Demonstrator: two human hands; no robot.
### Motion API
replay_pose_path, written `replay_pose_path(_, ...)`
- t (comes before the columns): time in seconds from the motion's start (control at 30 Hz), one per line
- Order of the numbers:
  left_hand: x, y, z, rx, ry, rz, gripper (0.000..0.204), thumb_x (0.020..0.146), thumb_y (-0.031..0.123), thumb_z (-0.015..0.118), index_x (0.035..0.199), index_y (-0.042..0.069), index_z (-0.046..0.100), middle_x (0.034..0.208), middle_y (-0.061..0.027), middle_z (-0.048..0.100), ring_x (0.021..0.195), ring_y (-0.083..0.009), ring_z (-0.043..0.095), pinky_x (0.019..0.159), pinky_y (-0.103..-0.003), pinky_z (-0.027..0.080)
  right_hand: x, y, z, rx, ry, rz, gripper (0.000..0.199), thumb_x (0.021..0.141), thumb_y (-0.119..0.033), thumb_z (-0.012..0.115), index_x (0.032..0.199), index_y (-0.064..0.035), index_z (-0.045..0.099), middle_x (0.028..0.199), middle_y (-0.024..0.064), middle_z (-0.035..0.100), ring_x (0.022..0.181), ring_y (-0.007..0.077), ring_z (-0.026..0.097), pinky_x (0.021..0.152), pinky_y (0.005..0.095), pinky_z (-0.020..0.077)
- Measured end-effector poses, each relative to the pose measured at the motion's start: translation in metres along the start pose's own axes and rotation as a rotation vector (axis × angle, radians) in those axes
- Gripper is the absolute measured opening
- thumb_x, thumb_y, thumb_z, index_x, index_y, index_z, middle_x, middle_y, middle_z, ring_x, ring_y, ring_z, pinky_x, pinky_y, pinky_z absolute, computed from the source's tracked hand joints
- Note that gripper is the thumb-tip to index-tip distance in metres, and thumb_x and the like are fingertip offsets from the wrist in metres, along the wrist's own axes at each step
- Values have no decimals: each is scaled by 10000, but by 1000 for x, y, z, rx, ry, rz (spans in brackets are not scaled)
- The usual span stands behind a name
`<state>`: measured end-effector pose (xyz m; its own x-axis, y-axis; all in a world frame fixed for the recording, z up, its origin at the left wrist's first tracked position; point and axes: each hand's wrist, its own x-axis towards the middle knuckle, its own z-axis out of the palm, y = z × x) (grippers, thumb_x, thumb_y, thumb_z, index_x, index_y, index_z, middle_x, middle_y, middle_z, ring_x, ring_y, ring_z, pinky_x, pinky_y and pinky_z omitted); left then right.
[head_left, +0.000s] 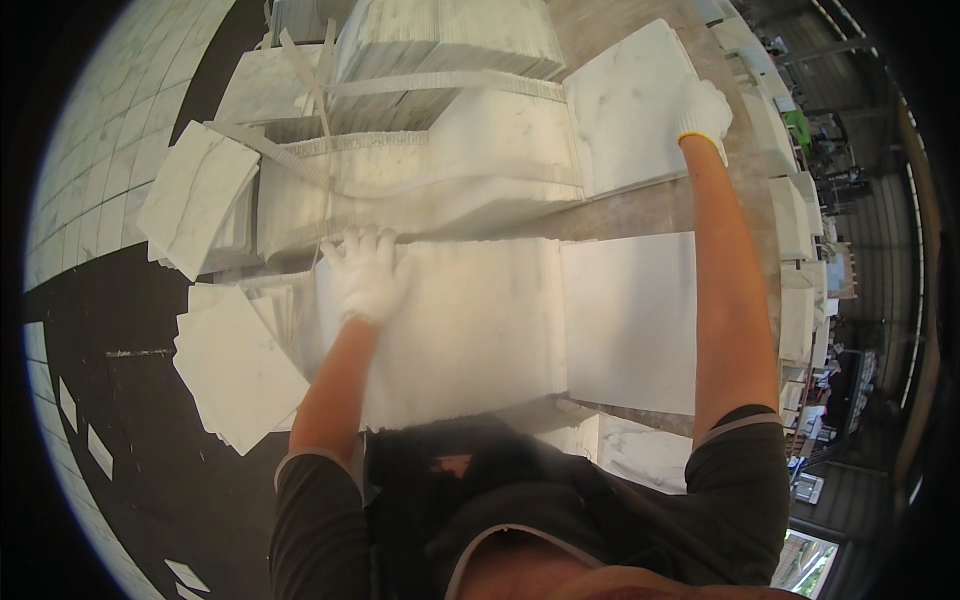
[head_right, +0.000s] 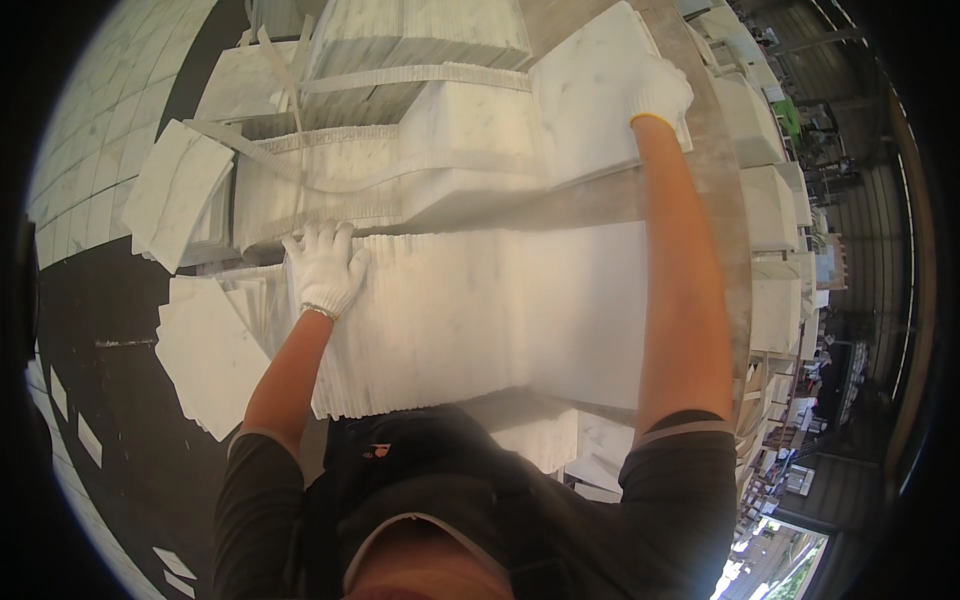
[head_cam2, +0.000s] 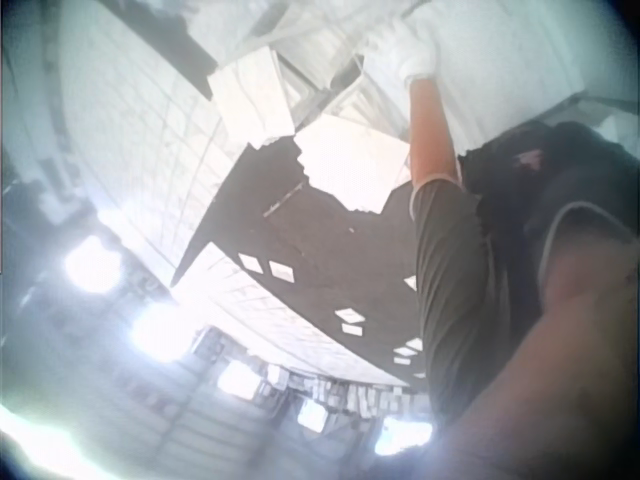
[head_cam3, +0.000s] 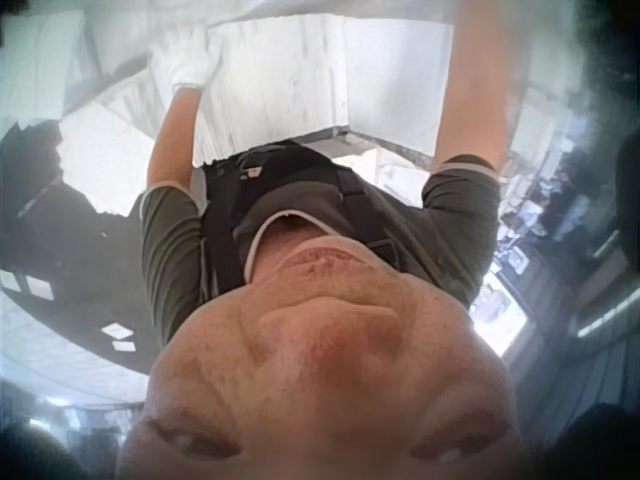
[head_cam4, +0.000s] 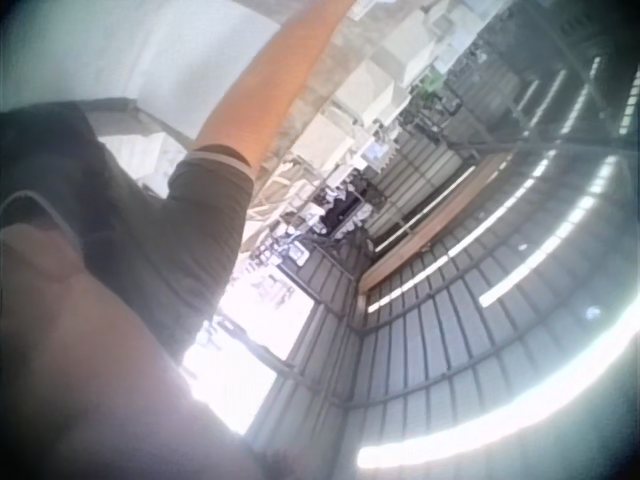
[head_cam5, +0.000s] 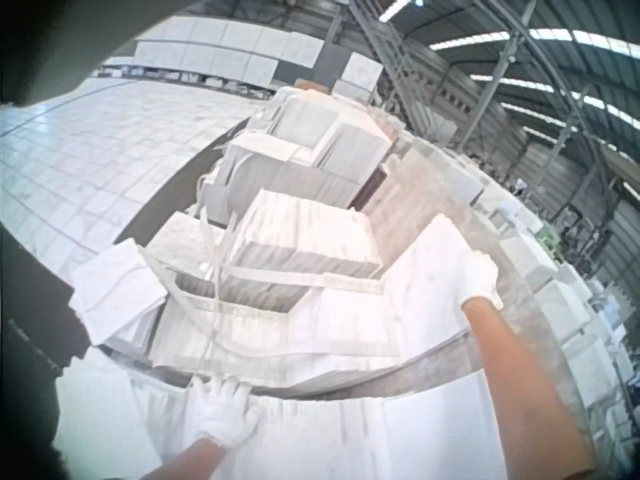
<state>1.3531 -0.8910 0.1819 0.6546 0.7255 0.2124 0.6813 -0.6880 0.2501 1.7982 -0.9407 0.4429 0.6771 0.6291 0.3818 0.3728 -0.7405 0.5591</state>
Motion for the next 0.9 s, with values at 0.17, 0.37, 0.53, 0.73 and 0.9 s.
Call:
replay_pose_path(0.17, -1, 1, -2, 6, -17, 8, 426, 896, 429, 604, 1212, 143, 617, 1238, -62, 608, 1231, -271, 501, 1045, -583, 307, -2, -6, -2, 37, 72, -79, 235, 929, -138, 560, 1022, -69, 763, 1076, 145, 745, 1019, 335, 715, 805, 470, 585)
replay_pose_path(0.37, 0, 3, -2, -24, -43, 7, 452, 890, 420, 602, 1235, 127, 614, 1254, -84, 614, 1248, -293, 491, 1074, -586, 280, 1, -3, 2, 21, 167, -133, 186, 881, -124, 613, 964, -127, 780, 973, 104, 765, 950, 301, 727, 730, 416, 575)
replay_pose_path(0.53, 0, 5, -2, -22, -110, -15, 488, 893, 398, 605, 1292, 117, 605, 1310, -93, 603, 1291, -322, 463, 1133, -612, 234, -2, 6, 2, 57, 111, -73, 188, 882, -120, 614, 936, -139, 792, 979, 99, 767, 928, 306, 733, 710, 420, 570)
replay_pose_path(0.73, -1, 9, -1, 13, -101, 1, 496, 932, 448, 571, 1303, 121, 600, 1308, -102, 605, 1303, -319, 462, 1122, -588, 240, 2, 9, 1, 112, 67, -107, 201, 872, -162, 638, 998, -142, 792, 1023, 106, 767, 951, 303, 731, 771, 420, 574)
replay_pose_path(0.9, -1, 10, 5, 70, -88, 13, 492, 931, 449, 571, 1295, 120, 608, 1319, -111, 601, 1311, -334, 466, 1129, -618, 231, 51, 24, 50, 552, -115, -187, 281, 831, -251, 681, 1021, -66, 773, 1036, 155, 755, 894, 313, 707, 787, 429, 557)
